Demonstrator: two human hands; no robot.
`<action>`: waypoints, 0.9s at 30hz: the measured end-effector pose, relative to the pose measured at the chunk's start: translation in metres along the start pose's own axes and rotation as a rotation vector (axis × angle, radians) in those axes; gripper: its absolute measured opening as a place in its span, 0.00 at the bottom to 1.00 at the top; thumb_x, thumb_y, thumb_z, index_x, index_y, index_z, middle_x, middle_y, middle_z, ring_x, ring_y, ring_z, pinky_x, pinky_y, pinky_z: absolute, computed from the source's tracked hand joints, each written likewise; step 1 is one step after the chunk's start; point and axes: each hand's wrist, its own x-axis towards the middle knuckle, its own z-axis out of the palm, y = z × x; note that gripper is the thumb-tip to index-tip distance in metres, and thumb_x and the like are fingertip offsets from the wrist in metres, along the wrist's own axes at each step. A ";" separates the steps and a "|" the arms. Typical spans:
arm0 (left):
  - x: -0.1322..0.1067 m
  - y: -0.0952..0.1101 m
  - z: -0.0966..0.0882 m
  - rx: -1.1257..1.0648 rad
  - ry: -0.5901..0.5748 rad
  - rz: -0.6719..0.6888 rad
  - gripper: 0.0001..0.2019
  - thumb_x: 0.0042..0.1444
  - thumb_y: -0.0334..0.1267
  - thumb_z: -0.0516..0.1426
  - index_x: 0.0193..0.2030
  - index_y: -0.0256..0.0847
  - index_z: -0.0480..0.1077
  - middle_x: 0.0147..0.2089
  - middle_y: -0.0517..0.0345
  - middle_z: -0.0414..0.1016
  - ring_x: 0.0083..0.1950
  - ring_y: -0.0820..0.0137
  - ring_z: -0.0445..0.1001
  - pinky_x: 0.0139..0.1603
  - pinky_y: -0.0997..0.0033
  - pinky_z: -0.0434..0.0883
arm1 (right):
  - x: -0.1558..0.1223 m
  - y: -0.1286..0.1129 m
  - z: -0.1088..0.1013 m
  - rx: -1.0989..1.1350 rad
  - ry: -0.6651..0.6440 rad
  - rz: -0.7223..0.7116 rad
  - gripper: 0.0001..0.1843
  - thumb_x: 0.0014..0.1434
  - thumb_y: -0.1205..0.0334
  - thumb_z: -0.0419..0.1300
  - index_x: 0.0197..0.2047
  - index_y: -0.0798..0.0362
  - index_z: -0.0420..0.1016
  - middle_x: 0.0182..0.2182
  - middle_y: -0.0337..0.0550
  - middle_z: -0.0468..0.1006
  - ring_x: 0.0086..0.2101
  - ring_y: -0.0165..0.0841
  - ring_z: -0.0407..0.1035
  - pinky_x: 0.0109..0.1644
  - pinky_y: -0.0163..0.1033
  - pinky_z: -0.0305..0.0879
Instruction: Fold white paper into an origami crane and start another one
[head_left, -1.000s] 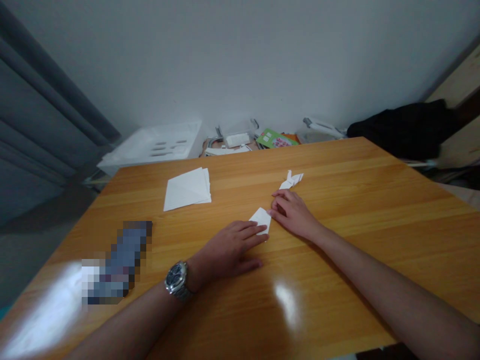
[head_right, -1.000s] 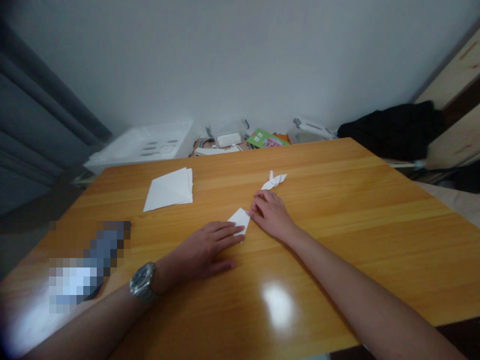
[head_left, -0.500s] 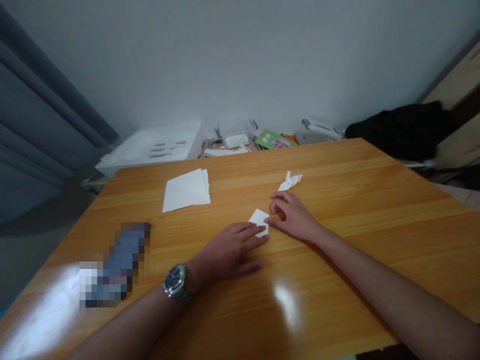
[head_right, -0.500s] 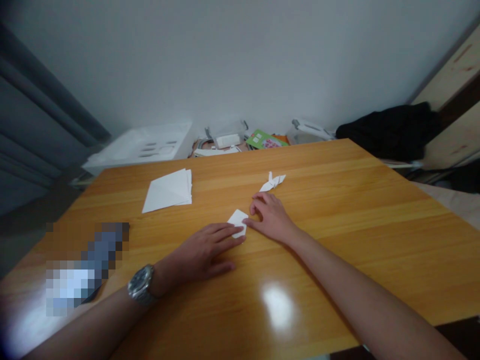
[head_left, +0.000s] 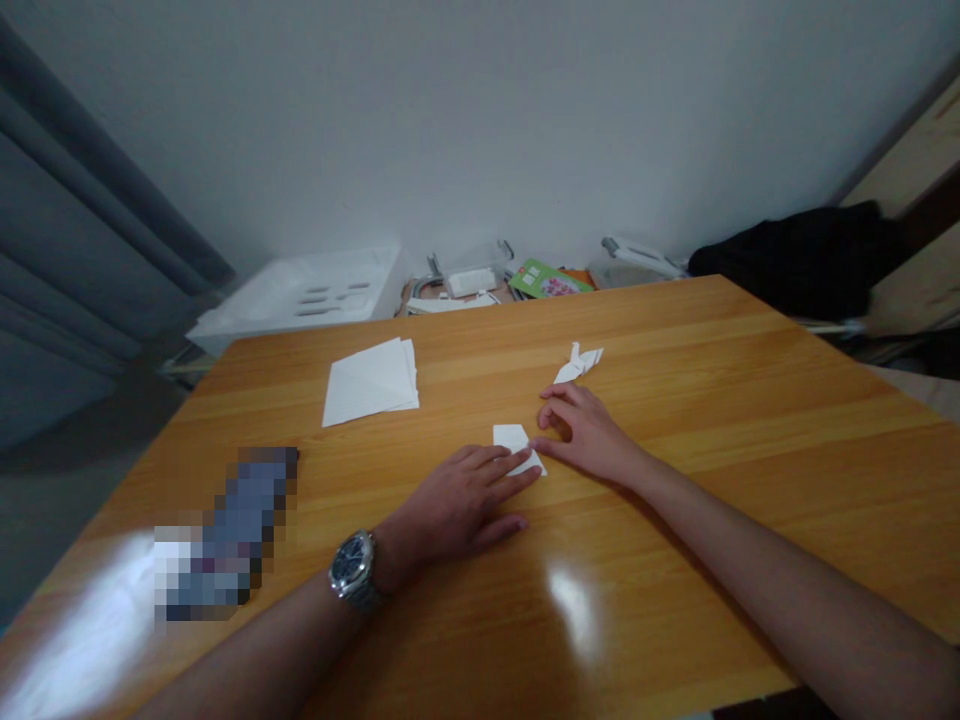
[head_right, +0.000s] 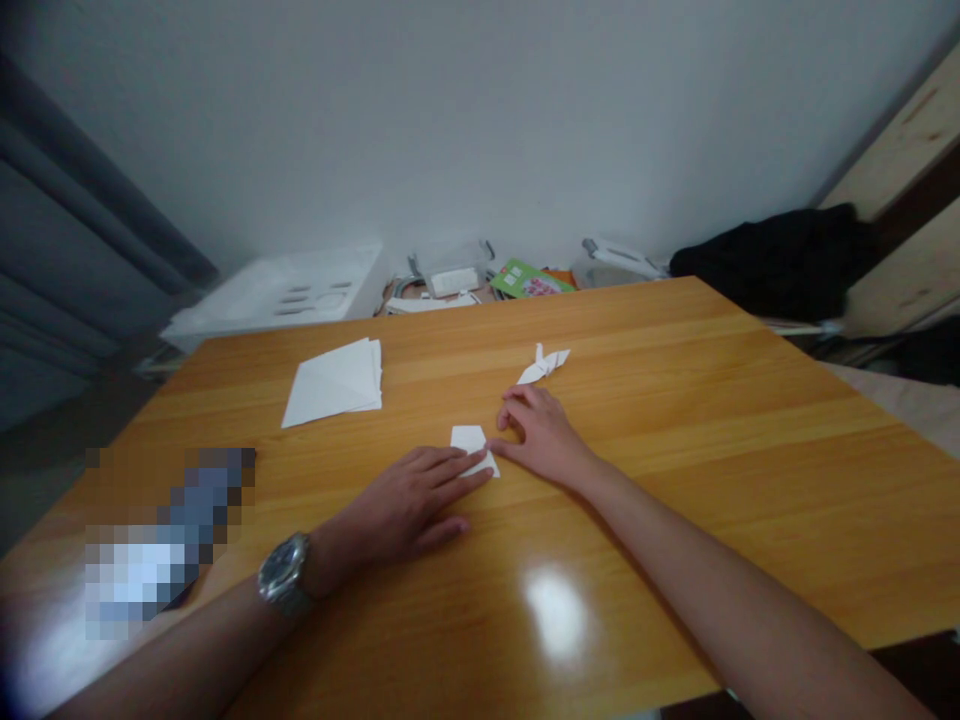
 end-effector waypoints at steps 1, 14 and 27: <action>0.000 0.000 -0.001 0.001 0.000 -0.001 0.27 0.69 0.51 0.49 0.72 0.45 0.56 0.74 0.49 0.56 0.69 0.55 0.62 0.67 0.51 0.62 | 0.000 0.000 0.000 0.003 0.002 -0.002 0.13 0.56 0.52 0.69 0.36 0.50 0.73 0.52 0.50 0.71 0.52 0.46 0.66 0.57 0.52 0.63; 0.002 -0.005 0.008 0.050 0.169 -0.142 0.24 0.67 0.45 0.54 0.67 0.42 0.63 0.69 0.49 0.65 0.67 0.57 0.66 0.67 0.53 0.64 | 0.000 0.000 -0.001 0.014 -0.019 0.007 0.14 0.55 0.50 0.69 0.35 0.49 0.73 0.52 0.50 0.71 0.53 0.47 0.66 0.57 0.53 0.63; 0.002 -0.008 0.010 0.104 0.227 -0.221 0.20 0.67 0.44 0.55 0.63 0.42 0.69 0.62 0.48 0.72 0.56 0.58 0.73 0.59 0.52 0.69 | 0.002 -0.015 -0.008 0.265 -0.106 -0.216 0.07 0.64 0.60 0.62 0.45 0.47 0.80 0.47 0.48 0.76 0.49 0.40 0.71 0.54 0.48 0.69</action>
